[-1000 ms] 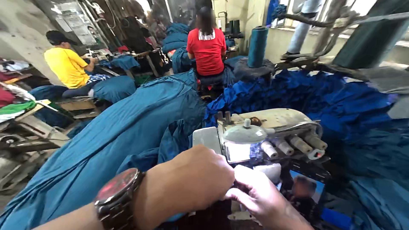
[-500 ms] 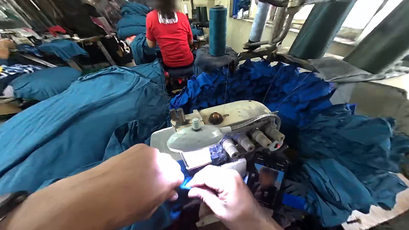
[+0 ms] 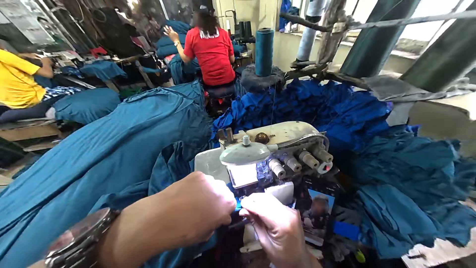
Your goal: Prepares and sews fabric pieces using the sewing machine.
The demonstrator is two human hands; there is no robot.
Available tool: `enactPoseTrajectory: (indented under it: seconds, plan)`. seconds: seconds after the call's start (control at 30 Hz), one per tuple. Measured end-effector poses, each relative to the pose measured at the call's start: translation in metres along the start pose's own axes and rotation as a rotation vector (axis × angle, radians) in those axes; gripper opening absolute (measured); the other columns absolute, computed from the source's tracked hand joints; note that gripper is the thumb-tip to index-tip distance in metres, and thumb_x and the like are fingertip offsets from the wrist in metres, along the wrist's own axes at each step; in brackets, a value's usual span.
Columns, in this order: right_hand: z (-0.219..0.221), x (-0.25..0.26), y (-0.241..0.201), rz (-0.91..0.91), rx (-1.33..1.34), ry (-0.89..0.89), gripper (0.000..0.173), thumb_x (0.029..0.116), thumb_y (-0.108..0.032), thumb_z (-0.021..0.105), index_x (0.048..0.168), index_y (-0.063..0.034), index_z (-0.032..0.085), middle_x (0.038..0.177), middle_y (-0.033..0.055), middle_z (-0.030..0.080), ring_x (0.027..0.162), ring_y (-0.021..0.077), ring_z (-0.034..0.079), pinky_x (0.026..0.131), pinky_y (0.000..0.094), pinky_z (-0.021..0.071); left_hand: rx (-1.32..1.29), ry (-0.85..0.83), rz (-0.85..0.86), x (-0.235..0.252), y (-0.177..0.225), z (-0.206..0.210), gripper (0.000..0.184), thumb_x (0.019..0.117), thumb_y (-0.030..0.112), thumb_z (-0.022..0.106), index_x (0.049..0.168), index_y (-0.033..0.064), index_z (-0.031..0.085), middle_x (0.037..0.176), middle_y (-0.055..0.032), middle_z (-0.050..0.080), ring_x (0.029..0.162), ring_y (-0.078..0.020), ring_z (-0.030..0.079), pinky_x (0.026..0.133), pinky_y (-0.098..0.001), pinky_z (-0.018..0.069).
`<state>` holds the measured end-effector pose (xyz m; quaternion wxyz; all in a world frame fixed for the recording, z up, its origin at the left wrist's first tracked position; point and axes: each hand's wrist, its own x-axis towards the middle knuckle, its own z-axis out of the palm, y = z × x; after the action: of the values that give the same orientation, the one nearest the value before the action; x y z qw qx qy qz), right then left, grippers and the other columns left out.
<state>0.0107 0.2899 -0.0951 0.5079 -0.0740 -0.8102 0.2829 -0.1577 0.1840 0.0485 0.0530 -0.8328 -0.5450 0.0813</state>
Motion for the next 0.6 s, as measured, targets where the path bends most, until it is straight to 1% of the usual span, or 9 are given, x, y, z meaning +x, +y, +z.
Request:
enactPoseTrajectory:
  seconds: [0.07,0.13,0.23,0.3,0.33,0.4,0.47,0.53,0.6]
  plan:
    - [-0.017,-0.008,-0.006,0.091,-0.054,-0.093,0.019,0.1004,-0.027,0.066,0.099,-0.0145,0.080,0.094,-0.0011,0.076,0.085,0.0055,0.071,0.069,0.0229,0.0599,0.020,-0.038,-0.037,0.000,0.002,-0.003,0.033,0.0982,0.037,0.062,0.074,0.0142,0.065,0.063,0.0005,0.056,0.055,-0.0163,0.061,0.043,-0.0342,0.0452]
    - [-0.051,-0.022,-0.019,0.225,-0.181,-0.306,0.021,0.0996,-0.029,0.066,0.106,-0.0151,0.080,0.089,0.0022,0.075,0.074,0.0137,0.072,0.060,0.0347,0.0595,0.036,-0.066,-0.066,-0.002,0.004,-0.005,0.030,0.0970,0.033,0.064,0.073,0.0143,0.064,0.063,0.0003,0.056,0.054,-0.0162,0.060,0.043,-0.0345,0.0452]
    - [-0.100,-0.043,-0.019,0.416,-0.362,-0.558,0.031,0.0995,-0.030,0.065,0.122,-0.0124,0.076,0.099,0.0100,0.078,0.080,0.0281,0.076,0.067,0.0532,0.0614,0.057,-0.154,-0.105,-0.006,0.006,-0.009,0.026,0.0975,0.029,0.065,0.076,0.0136,0.063,0.067,-0.0008,0.057,0.057,-0.0175,0.061,0.045,-0.0352,0.0456]
    - [-0.125,-0.047,-0.008,0.540,-0.465,-0.668,0.042,0.1001,-0.034,0.063,0.133,-0.0095,0.070,0.097,0.0173,0.077,0.080,0.0390,0.074,0.069,0.0648,0.0570,0.021,-0.136,-0.105,-0.004,0.003,-0.009,0.029,0.0975,0.036,0.065,0.079,0.0135,0.066,0.068,-0.0005,0.058,0.059,-0.0174,0.062,0.047,-0.0355,0.0465]
    - [-0.134,-0.047,-0.001,0.570,-0.489,-0.680,0.046,0.1005,-0.036,0.063,0.136,-0.0087,0.067,0.096,0.0192,0.076,0.080,0.0416,0.074,0.070,0.0672,0.0557,0.001,-0.126,-0.106,-0.001,0.003,-0.010,0.033,0.0969,0.041,0.065,0.080,0.0135,0.067,0.068,-0.0005,0.059,0.060,-0.0176,0.063,0.048,-0.0362,0.0474]
    - [-0.142,-0.042,0.008,0.542,-0.485,-0.623,0.051,0.1016,-0.036,0.061,0.143,-0.0051,0.061,0.093,0.0201,0.075,0.076,0.0407,0.072,0.068,0.0651,0.0558,-0.038,-0.141,-0.133,0.006,0.004,-0.017,0.032,0.0978,0.039,0.066,0.082,0.0117,0.068,0.069,-0.0026,0.060,0.063,-0.0205,0.064,0.052,-0.0400,0.0494]
    - [-0.135,-0.031,0.007,0.437,-0.384,-0.523,0.050,0.1014,-0.031,0.064,0.141,-0.0015,0.061,0.088,0.0177,0.073,0.067,0.0322,0.068,0.061,0.0532,0.0561,-0.033,-0.139,-0.133,0.008,0.005,-0.021,0.027,0.0980,0.031,0.066,0.080,0.0108,0.067,0.068,-0.0030,0.059,0.062,-0.0209,0.063,0.051,-0.0395,0.0479]
    - [-0.114,-0.016,-0.003,0.346,-0.189,-0.428,0.038,0.0996,-0.026,0.068,0.130,-0.0042,0.070,0.095,0.0135,0.072,0.070,0.0194,0.066,0.061,0.0371,0.0576,-0.023,-0.167,-0.132,0.010,0.008,-0.026,0.025,0.0975,0.025,0.066,0.077,0.0107,0.067,0.067,-0.0027,0.059,0.062,-0.0202,0.062,0.051,-0.0383,0.0466]
    - [-0.079,0.001,-0.008,0.269,0.040,-0.366,0.029,0.0981,-0.023,0.069,0.122,-0.0075,0.074,0.112,0.0104,0.072,0.076,0.0095,0.067,0.064,0.0263,0.0584,-0.032,-0.195,-0.108,0.012,0.011,-0.029,0.024,0.0969,0.023,0.066,0.076,0.0105,0.067,0.067,-0.0028,0.059,0.061,-0.0206,0.061,0.050,-0.0390,0.0457]
